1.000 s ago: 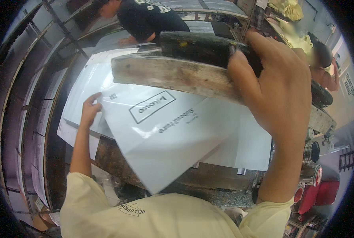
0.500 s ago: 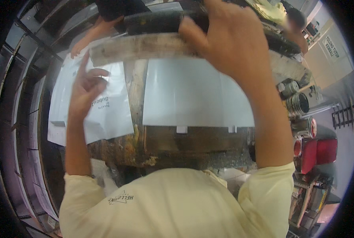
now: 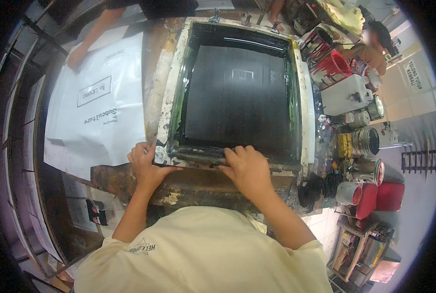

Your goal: The person performs screen printing on plastic bags by placing a bag under a frame, spreading ink with a squeegee, and lifting the frame before setting the printed bag aside.

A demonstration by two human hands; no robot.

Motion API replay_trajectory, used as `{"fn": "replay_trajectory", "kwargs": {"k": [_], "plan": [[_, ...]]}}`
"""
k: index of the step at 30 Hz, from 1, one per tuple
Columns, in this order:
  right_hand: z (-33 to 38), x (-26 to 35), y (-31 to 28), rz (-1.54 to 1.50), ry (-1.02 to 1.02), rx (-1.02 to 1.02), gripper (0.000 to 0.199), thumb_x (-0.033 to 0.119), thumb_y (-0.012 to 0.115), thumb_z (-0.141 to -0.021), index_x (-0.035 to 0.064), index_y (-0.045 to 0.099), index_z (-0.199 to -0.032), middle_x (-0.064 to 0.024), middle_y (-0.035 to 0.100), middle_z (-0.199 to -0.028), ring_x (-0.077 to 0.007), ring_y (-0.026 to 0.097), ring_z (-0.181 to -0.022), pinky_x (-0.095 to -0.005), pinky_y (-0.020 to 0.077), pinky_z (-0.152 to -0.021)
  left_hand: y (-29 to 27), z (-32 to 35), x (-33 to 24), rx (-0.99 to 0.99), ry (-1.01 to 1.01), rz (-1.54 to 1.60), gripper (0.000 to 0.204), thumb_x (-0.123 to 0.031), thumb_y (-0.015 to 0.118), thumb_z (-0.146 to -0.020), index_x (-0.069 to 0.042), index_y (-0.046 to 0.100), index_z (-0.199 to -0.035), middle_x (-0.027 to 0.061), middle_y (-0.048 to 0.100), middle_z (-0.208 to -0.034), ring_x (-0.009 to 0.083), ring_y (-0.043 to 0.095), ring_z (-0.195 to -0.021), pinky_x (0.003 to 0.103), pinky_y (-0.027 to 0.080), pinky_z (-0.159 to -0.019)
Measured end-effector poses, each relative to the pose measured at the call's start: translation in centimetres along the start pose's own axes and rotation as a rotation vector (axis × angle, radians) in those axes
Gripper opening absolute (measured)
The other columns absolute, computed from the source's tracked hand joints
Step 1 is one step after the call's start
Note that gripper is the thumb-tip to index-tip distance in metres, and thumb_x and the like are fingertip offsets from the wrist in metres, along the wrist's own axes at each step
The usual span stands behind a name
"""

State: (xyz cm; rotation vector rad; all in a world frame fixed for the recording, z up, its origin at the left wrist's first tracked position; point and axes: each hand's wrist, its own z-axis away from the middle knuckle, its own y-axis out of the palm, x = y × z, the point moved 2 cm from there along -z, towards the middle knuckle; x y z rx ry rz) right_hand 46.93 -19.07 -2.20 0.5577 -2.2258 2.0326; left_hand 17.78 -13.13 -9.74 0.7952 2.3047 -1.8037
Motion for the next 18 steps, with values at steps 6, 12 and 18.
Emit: {"fn": "replay_trajectory", "kwargs": {"k": [6, 12, 18], "plan": [[-5.3, -3.6, 2.0, 0.096, -0.059, -0.061, 0.054, 0.028, 0.086, -0.077, 0.0083, 0.068, -0.123, -0.0071, 0.062, -0.102, -0.0301, 0.061, -0.096, -0.0438, 0.0547, -0.08, 0.2, -0.3, 0.1, 0.079, -0.023, -0.02, 0.11, -0.073, 0.09, -0.046, -0.008, 0.072, -0.133, 0.0089, 0.053, -0.1, 0.0291, 0.049, -0.101, 0.045, 0.033, -0.092], [-19.1, -12.7, 3.5, 0.177, -0.084, -0.221, 0.038, 0.029, 0.083, -0.081, 0.0142, 0.07, -0.114, -0.0069, 0.065, -0.098, -0.0309, 0.065, -0.093, -0.0456, 0.0557, -0.076, -0.1, -0.6, 0.3, 0.117, -0.045, 0.0, 0.111, -0.075, 0.09, -0.043, -0.005, 0.073, -0.128, 0.0088, 0.05, -0.099, 0.0296, 0.047, -0.099, 0.045, 0.032, -0.091], [-30.8, -19.2, -0.1, 0.195, -0.168, -0.146, 0.037, 0.045, 0.071, -0.094, 0.0118, 0.072, -0.111, -0.0133, 0.071, -0.099, -0.0359, 0.07, -0.096, -0.049, 0.0554, -0.081, -0.4, -0.1, -0.3, 0.082, -0.058, 0.122, 0.118, -0.073, 0.091, -0.045, -0.004, 0.066, -0.138, 0.0085, 0.057, -0.101, 0.0277, 0.052, -0.099, 0.043, 0.033, -0.091]]}}
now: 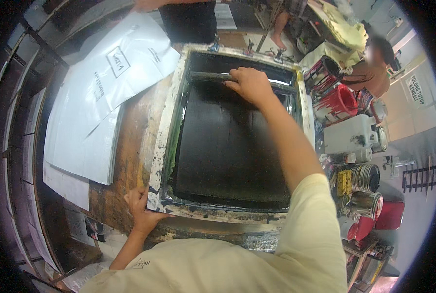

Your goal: The person performs screen printing on plastic bags by placing a bag under a frame, spreading ink with a squeegee, and lifting the frame before setting the printed bag aside.

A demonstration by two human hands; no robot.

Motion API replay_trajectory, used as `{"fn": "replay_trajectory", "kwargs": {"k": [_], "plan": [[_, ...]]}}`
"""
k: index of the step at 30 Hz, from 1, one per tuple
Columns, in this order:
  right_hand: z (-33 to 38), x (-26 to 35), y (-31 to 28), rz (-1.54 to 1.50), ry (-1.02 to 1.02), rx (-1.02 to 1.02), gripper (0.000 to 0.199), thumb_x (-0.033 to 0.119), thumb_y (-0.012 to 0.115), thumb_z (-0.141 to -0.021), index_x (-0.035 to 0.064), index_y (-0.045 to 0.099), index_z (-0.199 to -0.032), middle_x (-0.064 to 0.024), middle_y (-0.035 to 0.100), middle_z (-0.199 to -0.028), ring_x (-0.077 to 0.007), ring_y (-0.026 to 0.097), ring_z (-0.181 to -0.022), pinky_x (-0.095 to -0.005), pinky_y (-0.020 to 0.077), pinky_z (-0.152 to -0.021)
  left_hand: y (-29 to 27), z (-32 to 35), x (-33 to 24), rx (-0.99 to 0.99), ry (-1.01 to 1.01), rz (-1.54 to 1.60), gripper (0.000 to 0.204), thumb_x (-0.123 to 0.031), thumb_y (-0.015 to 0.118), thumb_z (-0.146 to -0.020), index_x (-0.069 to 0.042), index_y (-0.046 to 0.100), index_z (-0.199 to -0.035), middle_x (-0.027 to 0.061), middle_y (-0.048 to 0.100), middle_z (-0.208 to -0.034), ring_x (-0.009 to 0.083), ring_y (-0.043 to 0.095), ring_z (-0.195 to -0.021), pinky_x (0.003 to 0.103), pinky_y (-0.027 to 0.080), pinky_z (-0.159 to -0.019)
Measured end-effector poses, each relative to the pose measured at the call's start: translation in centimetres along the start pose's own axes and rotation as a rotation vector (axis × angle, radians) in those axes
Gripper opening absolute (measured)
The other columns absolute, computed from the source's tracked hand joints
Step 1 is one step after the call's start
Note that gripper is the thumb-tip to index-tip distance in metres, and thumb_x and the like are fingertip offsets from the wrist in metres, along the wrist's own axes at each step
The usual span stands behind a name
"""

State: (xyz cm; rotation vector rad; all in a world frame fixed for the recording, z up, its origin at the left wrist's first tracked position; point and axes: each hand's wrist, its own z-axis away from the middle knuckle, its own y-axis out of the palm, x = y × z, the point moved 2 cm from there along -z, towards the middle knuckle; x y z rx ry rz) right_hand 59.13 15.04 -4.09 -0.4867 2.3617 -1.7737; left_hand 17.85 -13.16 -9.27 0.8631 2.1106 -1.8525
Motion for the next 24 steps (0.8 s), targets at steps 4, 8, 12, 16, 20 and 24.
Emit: {"fn": "replay_trajectory", "kwargs": {"k": [4, 8, 12, 16, 20, 24], "plan": [[-2.2, -2.0, -1.4, -0.058, 0.033, 0.097, 0.041, 0.051, 0.065, -0.098, 0.0113, 0.071, -0.107, -0.0166, 0.075, -0.098, -0.0403, 0.07, -0.1, -0.0515, 0.0544, -0.084, 1.2, 1.0, -0.3, -0.136, -0.124, 0.389, 0.128, -0.07, 0.093, -0.05, 0.001, 0.056, -0.15, 0.0118, 0.068, -0.113, 0.0301, 0.055, -0.101, 0.045, 0.037, -0.095], [0.1, -0.4, 0.0, -0.005, 0.052, -0.018, 0.036, 0.047, 0.069, -0.096, 0.0107, 0.069, -0.101, -0.0144, 0.071, -0.092, -0.0379, 0.07, -0.094, -0.0512, 0.054, -0.08, 2.0, 1.6, -0.3, -0.133, -0.096, 0.377, 0.128, -0.067, 0.093, -0.054, 0.002, 0.051, -0.153, 0.0156, 0.069, -0.124, 0.0335, 0.055, -0.102, 0.046, 0.039, -0.098], [4.9, 3.5, -0.4, 0.039, 0.069, 0.002, 0.035, 0.046, 0.069, -0.095, 0.0112, 0.067, -0.1, -0.0123, 0.068, -0.092, -0.0353, 0.07, -0.094, -0.0505, 0.0549, -0.077, 1.7, 1.7, -0.4, -0.137, -0.033, 0.301, 0.122, -0.063, 0.093, -0.059, 0.001, 0.049, -0.154, 0.014, 0.072, -0.119, 0.0323, 0.06, -0.105, 0.045, 0.038, -0.099], [13.5, 11.8, -4.2, 0.007, 0.099, 0.03, 0.032, 0.042, 0.074, -0.093, 0.0127, 0.065, -0.102, -0.0114, 0.067, -0.093, -0.0351, 0.069, -0.091, -0.0496, 0.0562, -0.074, 1.3, 1.6, -0.6, -0.173, -0.02, 0.303, 0.12, -0.061, 0.093, -0.063, -0.001, 0.048, -0.156, 0.0128, 0.073, -0.117, 0.0319, 0.063, -0.108, 0.045, 0.037, -0.102], [22.0, 20.3, -8.0, -0.006, 0.155, 0.145, 0.036, 0.041, 0.076, -0.091, 0.0104, 0.06, -0.101, -0.0097, 0.065, -0.09, -0.0338, 0.068, -0.086, -0.0485, 0.0577, -0.072, 1.8, 1.6, -0.6, -0.165, -0.037, 0.314, 0.117, -0.061, 0.093, -0.065, 0.0, 0.049, -0.155, 0.0171, 0.071, -0.119, 0.0342, 0.062, -0.111, 0.047, 0.035, -0.107], [23.9, 22.7, -11.4, -0.064, 0.17, 0.19, 0.037, 0.041, 0.073, -0.093, 0.0068, 0.059, -0.1, -0.012, 0.064, -0.095, -0.0324, 0.066, -0.096, -0.0476, 0.0591, -0.075, 1.7, 1.4, -1.3, -0.169, -0.066, 0.626, 0.105, -0.037, 0.099, -0.071, 0.002, 0.047, -0.155, 0.0158, 0.07, -0.122, 0.0265, 0.065, -0.113, 0.041, 0.045, -0.106]]}}
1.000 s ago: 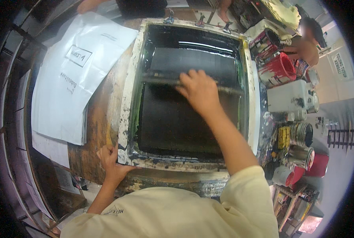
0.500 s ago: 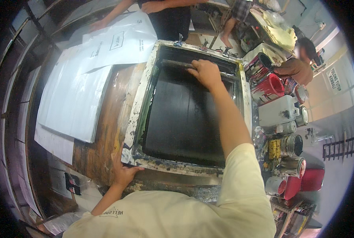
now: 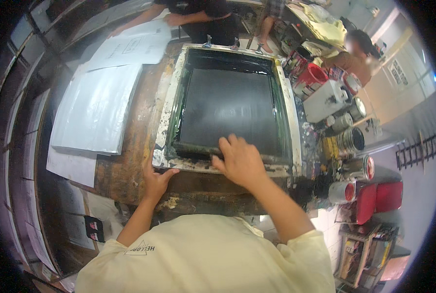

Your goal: The person performs screen printing on plastic bags by placing a bag under a frame, spreading ink with a squeegee, and lifting the frame before setting the printed bag aside.

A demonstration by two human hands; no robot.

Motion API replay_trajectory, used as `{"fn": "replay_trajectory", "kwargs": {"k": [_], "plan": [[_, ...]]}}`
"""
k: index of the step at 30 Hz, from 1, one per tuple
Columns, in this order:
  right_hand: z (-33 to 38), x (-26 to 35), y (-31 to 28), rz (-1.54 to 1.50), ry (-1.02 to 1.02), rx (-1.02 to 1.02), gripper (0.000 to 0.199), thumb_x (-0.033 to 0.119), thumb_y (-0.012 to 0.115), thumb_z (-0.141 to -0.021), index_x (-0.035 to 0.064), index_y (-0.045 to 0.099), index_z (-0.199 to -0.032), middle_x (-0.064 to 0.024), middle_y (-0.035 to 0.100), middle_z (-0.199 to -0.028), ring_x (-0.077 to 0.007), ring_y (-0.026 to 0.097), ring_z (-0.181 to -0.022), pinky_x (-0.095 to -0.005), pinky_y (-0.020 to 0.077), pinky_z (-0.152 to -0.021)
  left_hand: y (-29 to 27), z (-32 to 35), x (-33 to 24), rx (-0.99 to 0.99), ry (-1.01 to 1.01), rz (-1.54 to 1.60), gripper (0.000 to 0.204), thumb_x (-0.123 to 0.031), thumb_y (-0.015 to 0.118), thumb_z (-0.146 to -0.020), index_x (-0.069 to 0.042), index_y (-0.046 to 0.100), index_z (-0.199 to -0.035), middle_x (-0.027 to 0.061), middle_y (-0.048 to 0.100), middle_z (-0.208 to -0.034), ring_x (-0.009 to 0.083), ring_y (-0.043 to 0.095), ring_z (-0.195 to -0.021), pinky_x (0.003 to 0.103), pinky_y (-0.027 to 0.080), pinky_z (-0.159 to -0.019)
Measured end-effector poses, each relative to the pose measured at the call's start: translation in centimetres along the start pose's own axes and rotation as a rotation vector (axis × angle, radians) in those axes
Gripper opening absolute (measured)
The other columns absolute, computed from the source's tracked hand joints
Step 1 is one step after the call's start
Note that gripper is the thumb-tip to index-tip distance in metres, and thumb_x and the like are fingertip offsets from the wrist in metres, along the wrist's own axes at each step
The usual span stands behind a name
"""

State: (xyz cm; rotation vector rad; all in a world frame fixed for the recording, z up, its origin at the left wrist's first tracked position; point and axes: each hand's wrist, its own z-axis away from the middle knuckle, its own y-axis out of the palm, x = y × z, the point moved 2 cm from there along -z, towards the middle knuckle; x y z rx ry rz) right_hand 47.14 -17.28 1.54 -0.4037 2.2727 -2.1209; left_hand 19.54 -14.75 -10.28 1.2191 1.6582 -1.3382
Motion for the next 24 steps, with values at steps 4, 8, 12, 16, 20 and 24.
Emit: {"fn": "replay_trajectory", "kwargs": {"k": [4, 8, 12, 16, 20, 24], "plan": [[0.2, 1.3, -5.2, 0.088, -0.049, -0.204, 0.031, 0.033, 0.072, -0.091, 0.0066, 0.061, -0.103, -0.014, 0.06, -0.096, -0.0328, 0.062, -0.098, -0.0492, 0.0511, -0.091, -0.5, -2.2, -4.0, -0.034, -0.005, 0.268, 0.092, -0.02, 0.096, -0.08, 0.004, 0.047, -0.154, 0.0107, 0.067, -0.126, 0.0192, 0.066, -0.111, 0.034, 0.053, -0.097], [-2.1, 1.9, -10.8, 0.198, -0.081, -0.544, 0.031, 0.032, 0.069, -0.091, 0.0066, 0.063, -0.108, -0.012, 0.06, -0.093, -0.0329, 0.061, -0.095, -0.0484, 0.0438, -0.093, -1.6, -6.4, -9.5, -0.116, 0.061, 0.349, 0.09, -0.028, 0.089, -0.088, 0.003, 0.041, -0.158, 0.0119, 0.063, -0.133, 0.0191, 0.06, -0.12, 0.034, 0.047, -0.105], [-7.2, 0.0, -15.6, 0.25, -0.191, -0.752, 0.029, 0.034, 0.068, -0.09, 0.0055, 0.068, -0.095, -0.0114, 0.066, -0.083, -0.0345, 0.066, -0.082, -0.0482, 0.0487, -0.078, -0.3, -7.5, -11.1, -0.087, 0.328, 0.113, 0.104, -0.052, 0.08, -0.093, 0.001, 0.027, -0.166, 0.024, 0.048, -0.151, 0.0317, 0.041, -0.146, 0.052, 0.028, -0.122], [-9.1, 0.2, -20.1, 0.2, -0.332, -0.865, 0.036, 0.033, 0.059, -0.091, -0.0016, 0.067, -0.086, -0.0131, 0.063, -0.069, -0.0268, 0.063, -0.064, -0.0412, 0.0507, -0.062, 2.8, -1.7, -5.8, 0.31, 0.126, -0.914, 0.116, -0.081, 0.056, -0.091, 0.001, 0.022, -0.167, 0.0331, 0.022, -0.167, 0.0422, 0.011, -0.161, 0.073, -0.003, -0.121], [-10.8, 1.1, -22.6, 0.112, 0.063, -0.54, 0.041, 0.033, 0.056, -0.091, -0.0044, 0.064, -0.076, -0.0137, 0.06, -0.06, -0.0253, 0.06, -0.055, -0.0423, 0.0504, -0.054, 4.2, 1.7, -1.5, 0.407, 0.087, -0.894, 0.122, -0.091, 0.043, -0.089, 0.001, 0.025, -0.166, 0.028, 0.016, -0.173, 0.0424, 0.0, -0.163, 0.077, -0.013, -0.117], [-11.1, 1.4, -22.9, 0.053, -0.078, -0.699, 0.043, 0.034, 0.056, -0.092, -0.0046, 0.067, -0.077, -0.0151, 0.061, -0.061, -0.0241, 0.062, -0.056, -0.0421, 0.0505, -0.056, 4.4, 0.1, -3.3, 0.423, 0.041, -0.933, 0.117, -0.088, 0.05, -0.088, 0.002, 0.036, -0.162, 0.0219, 0.034, -0.169, 0.0418, 0.015, -0.162, 0.076, -0.013, -0.118]]}}
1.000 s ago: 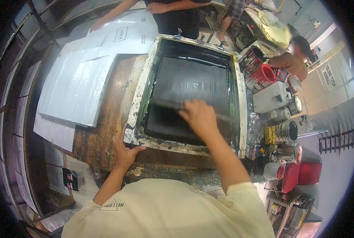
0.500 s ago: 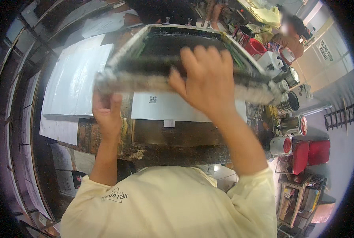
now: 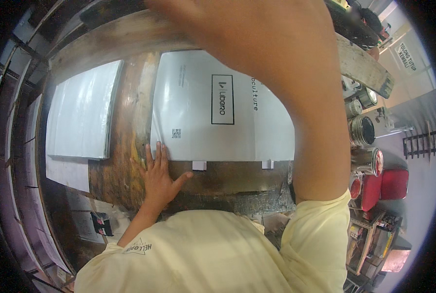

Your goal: The person performs screen printing on plastic bags by placing a bag under a frame, spreading ink with a squeegee, and lifting the frame before setting the printed bag aside.

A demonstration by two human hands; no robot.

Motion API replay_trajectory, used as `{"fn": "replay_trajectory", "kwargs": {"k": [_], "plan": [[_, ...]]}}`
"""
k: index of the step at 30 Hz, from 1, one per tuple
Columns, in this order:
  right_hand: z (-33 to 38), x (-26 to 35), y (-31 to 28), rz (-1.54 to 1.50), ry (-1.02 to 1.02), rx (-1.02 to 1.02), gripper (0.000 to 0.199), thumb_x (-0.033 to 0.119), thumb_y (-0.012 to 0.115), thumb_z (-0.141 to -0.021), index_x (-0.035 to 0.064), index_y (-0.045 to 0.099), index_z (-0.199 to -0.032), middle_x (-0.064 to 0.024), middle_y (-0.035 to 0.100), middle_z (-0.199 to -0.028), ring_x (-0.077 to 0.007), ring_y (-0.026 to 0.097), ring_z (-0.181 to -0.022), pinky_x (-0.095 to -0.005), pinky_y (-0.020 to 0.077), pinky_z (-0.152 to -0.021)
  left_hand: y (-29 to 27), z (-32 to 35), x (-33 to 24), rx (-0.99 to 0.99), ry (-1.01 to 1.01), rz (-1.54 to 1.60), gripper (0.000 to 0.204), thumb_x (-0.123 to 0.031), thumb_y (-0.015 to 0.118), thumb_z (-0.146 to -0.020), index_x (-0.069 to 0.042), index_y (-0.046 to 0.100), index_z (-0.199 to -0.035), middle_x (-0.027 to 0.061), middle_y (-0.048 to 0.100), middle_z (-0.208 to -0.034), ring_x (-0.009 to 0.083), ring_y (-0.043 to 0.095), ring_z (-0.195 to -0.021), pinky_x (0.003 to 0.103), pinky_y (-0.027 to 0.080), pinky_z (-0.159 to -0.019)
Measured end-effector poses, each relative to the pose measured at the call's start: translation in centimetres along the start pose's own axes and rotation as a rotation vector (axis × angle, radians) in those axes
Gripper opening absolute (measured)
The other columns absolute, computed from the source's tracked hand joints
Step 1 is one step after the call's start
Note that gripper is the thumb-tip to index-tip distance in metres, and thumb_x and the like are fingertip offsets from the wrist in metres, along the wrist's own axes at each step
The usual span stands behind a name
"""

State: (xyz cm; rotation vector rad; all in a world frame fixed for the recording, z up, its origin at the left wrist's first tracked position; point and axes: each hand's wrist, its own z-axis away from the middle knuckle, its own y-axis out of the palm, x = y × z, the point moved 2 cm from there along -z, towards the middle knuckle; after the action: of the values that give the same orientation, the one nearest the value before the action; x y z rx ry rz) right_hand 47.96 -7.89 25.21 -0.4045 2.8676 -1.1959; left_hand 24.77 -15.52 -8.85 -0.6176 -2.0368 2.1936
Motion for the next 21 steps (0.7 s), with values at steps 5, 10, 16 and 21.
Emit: {"fn": "replay_trajectory", "kwargs": {"k": [5, 10, 16, 21], "plan": [[-0.6, -2.4, 0.4, 0.05, 0.005, 0.087, 0.042, 0.037, 0.055, -0.095, -0.003, 0.068, -0.093, -0.0179, 0.064, -0.076, -0.0255, 0.065, -0.068, -0.0404, 0.0515, -0.066, -5.5, -4.5, -2.4, -0.284, 0.118, 0.337, 0.072, -0.045, 0.076, -0.092, 0.001, 0.059, -0.145, 0.0198, 0.062, -0.147, 0.0388, 0.056, -0.138, 0.058, 0.034, -0.116], [-1.2, -4.2, 0.9, 0.093, -0.015, 0.139, 0.045, 0.04, 0.053, -0.099, -0.0015, 0.068, -0.109, -0.0206, 0.068, -0.09, -0.0269, 0.068, -0.08, -0.0387, 0.0526, -0.076, -7.9, -7.2, -2.4, -0.528, 0.049, 0.643, 0.039, -0.008, 0.074, -0.093, -0.001, 0.072, -0.132, 0.0181, 0.075, -0.123, 0.0267, 0.074, -0.099, 0.033, 0.058, -0.077], [-1.0, -5.7, 1.4, 0.149, -0.027, 0.149, 0.053, 0.044, 0.052, -0.103, 0.0004, 0.068, -0.128, -0.024, 0.072, -0.108, -0.0285, 0.072, -0.095, -0.0367, 0.0538, -0.088, -8.4, -6.9, 7.3, -0.533, -0.269, 0.802, 0.038, -0.006, 0.068, -0.093, -0.001, 0.074, -0.131, 0.0046, 0.072, -0.096, 0.0077, 0.058, -0.075, 0.026, 0.048, -0.066], [-0.7, -4.8, 1.3, 0.161, -0.034, 0.192, 0.058, 0.044, 0.051, -0.105, -0.0011, 0.067, -0.137, -0.0264, 0.073, -0.117, -0.0319, 0.073, -0.103, -0.0373, 0.0535, -0.096, -13.2, -10.4, 20.6, -0.447, -0.207, 0.924, 0.05, -0.001, 0.062, -0.088, 0.003, 0.068, -0.138, 0.006, 0.073, -0.097, 0.0089, 0.061, -0.074, 0.026, 0.055, -0.072]]}}
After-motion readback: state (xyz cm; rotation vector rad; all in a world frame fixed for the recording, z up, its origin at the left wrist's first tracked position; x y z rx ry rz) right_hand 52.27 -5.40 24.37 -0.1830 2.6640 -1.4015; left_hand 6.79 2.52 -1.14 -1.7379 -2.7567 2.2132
